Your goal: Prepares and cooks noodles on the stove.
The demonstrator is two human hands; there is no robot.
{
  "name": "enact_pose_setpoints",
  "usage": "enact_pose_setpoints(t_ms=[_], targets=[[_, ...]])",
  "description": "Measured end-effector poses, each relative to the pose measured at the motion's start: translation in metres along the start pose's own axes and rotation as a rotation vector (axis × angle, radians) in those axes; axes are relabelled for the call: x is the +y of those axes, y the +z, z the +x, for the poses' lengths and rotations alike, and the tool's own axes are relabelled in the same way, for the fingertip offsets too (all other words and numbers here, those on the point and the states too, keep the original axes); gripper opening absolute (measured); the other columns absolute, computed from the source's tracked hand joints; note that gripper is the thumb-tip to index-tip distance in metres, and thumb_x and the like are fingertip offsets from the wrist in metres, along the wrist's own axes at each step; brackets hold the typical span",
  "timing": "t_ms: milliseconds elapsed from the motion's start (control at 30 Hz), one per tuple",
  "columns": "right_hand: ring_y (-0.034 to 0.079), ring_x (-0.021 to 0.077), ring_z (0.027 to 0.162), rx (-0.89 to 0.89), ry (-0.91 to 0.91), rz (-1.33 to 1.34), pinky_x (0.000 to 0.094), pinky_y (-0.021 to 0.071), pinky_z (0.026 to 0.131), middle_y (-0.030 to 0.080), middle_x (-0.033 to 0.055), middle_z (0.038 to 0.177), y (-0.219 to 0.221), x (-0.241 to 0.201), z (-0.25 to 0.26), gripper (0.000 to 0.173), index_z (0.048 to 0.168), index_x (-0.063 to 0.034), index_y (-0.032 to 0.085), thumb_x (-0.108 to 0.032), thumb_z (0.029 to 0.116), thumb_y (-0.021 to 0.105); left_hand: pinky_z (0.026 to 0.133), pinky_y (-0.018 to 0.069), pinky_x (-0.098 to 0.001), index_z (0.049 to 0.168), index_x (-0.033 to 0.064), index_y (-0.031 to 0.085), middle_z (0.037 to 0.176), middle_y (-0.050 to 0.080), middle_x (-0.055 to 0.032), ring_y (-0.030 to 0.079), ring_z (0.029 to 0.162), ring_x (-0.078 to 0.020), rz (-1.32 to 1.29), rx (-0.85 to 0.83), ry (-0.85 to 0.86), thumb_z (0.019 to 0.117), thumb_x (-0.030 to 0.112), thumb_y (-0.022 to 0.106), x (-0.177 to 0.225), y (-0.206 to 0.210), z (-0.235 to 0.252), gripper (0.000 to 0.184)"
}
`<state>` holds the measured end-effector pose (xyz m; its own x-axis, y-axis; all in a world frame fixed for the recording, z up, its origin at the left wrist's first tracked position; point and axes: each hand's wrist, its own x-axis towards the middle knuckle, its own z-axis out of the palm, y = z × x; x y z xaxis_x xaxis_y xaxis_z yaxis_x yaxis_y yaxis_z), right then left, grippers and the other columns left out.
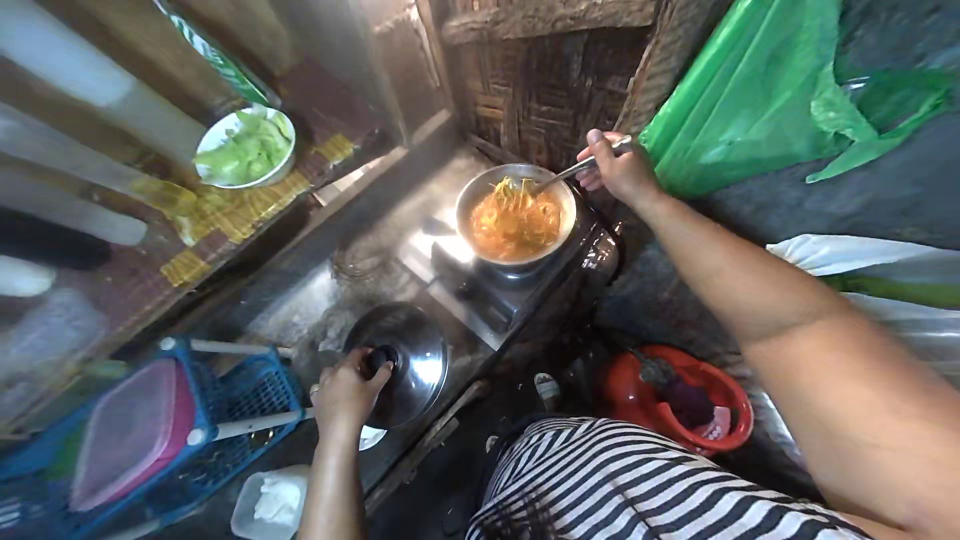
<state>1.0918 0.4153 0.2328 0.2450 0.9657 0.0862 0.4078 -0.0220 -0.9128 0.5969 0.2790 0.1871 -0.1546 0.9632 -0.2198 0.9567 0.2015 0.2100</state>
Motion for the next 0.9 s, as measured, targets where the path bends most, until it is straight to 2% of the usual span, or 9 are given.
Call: enact_pose_setpoints(t_ms=[100,167,333,400,467,533,600,733,900], targets=[[0.073,0.0274,0.088,-0.092,-0.277,-0.367,0.0516,0.0576,0.086,0.073,0.015,0.096,-0.003,-0.01,0.005,0.048,0.113,-0.0058,0.069,-0.046,0.1086,0.043,0.104,0.0373,-0.0706,0.13,0.0159,0.068,0.118,0.071,-0.0171,0.059,0.121,-0.0437,-0.001,0.01,0.001,0.0902,0.048,0.073,-0.001,0.001,0.0,0.051],[0.069,0.0362,0.084,-0.161,-0.411,-0.537,0.0594,0.053,0.079,0.069,0.0183,0.088,-0.003,-0.017,0.003,0.046,0.11,-0.0049,0.067,-0.045,0.1088,0.045,0.103,0.0377,-0.0705,0.129,0.0153,0.068,0.118,0.071,-0.0176,0.059,0.12,-0.044,-0.007,0.022,0.005,0.0899,0.048,0.074,-0.003,0.002,-0.002,0.051],[0.07,0.0409,0.104,-0.23,-0.529,-0.714,0.0591,0.0531,0.093,0.071,0.0221,0.106,0.006,0.011,0.004,0.041,0.118,-0.0026,0.068,-0.036,0.1094,0.047,0.104,0.0378,-0.0703,0.128,0.014,0.068,0.118,0.07,-0.0178,0.06,0.12,-0.0432,-0.027,0.033,-0.003,0.0904,0.045,0.074,-0.003,0.001,-0.009,0.049],[0.07,0.0406,0.103,-0.197,-0.452,-0.681,0.0592,0.0532,0.093,0.071,0.022,0.105,0.012,0.029,-0.001,0.042,0.119,-0.0027,0.067,-0.037,0.1101,0.045,0.103,0.0381,-0.0702,0.129,0.0149,0.068,0.118,0.071,-0.0171,0.06,0.12,-0.0431,-0.017,0.024,-0.016,0.0904,0.046,0.073,-0.005,0.001,-0.011,0.05],[0.07,0.0383,0.09,-0.068,-0.283,-0.49,0.0593,0.0538,0.084,0.071,0.0213,0.096,0.024,0.047,-0.011,0.043,0.114,-0.0029,0.068,-0.038,0.1097,0.044,0.103,0.0386,-0.0697,0.129,0.0158,0.068,0.118,0.071,-0.0171,0.06,0.12,-0.0427,-0.015,0.021,-0.026,0.0902,0.047,0.073,-0.01,0.003,-0.012,0.05],[0.074,0.0305,0.093,0.041,-0.036,-0.235,0.0529,0.0578,0.089,0.074,0.018,0.102,0.039,0.061,-0.018,0.046,0.117,-0.0043,0.069,-0.042,0.1096,0.043,0.103,0.0388,-0.0697,0.129,0.0163,0.068,0.118,0.07,-0.017,0.06,0.12,-0.0428,-0.021,0.017,-0.035,0.0899,0.047,0.073,-0.012,0.003,-0.012,0.05],[0.074,0.0225,0.086,0.087,0.148,0.044,0.0429,0.0612,0.085,0.073,0.0165,0.101,0.053,0.072,-0.026,0.048,0.121,0.0001,0.066,-0.039,0.1115,0.04,0.103,0.0388,-0.0698,0.129,0.0161,0.068,0.118,0.071,-0.017,0.059,0.121,-0.0431,-0.024,0.014,-0.034,0.0904,0.047,0.073,-0.012,0.003,-0.013,0.049],[0.073,0.0183,0.077,0.101,0.375,0.423,0.0353,0.0622,0.074,0.073,0.0154,0.095,0.071,0.078,-0.037,0.055,0.122,0.0041,0.062,-0.042,0.1133,0.032,0.104,0.0382,-0.0697,0.13,0.0151,0.067,0.119,0.07,-0.0178,0.059,0.121,-0.0437,-0.028,0.007,-0.031,0.0911,0.046,0.072,-0.01,0.001,-0.014,0.05],[0.072,0.0183,0.08,0.081,0.518,0.575,0.0344,0.0602,0.077,0.073,0.0158,0.099,0.071,0.069,-0.034,0.066,0.126,0.0045,0.06,-0.05,0.1123,0.025,0.105,0.0369,-0.0695,0.13,0.0161,0.068,0.119,0.071,-0.0166,0.059,0.121,-0.0424,-0.028,0.006,-0.028,0.0913,0.046,0.072,-0.005,0.0,-0.015,0.049]])
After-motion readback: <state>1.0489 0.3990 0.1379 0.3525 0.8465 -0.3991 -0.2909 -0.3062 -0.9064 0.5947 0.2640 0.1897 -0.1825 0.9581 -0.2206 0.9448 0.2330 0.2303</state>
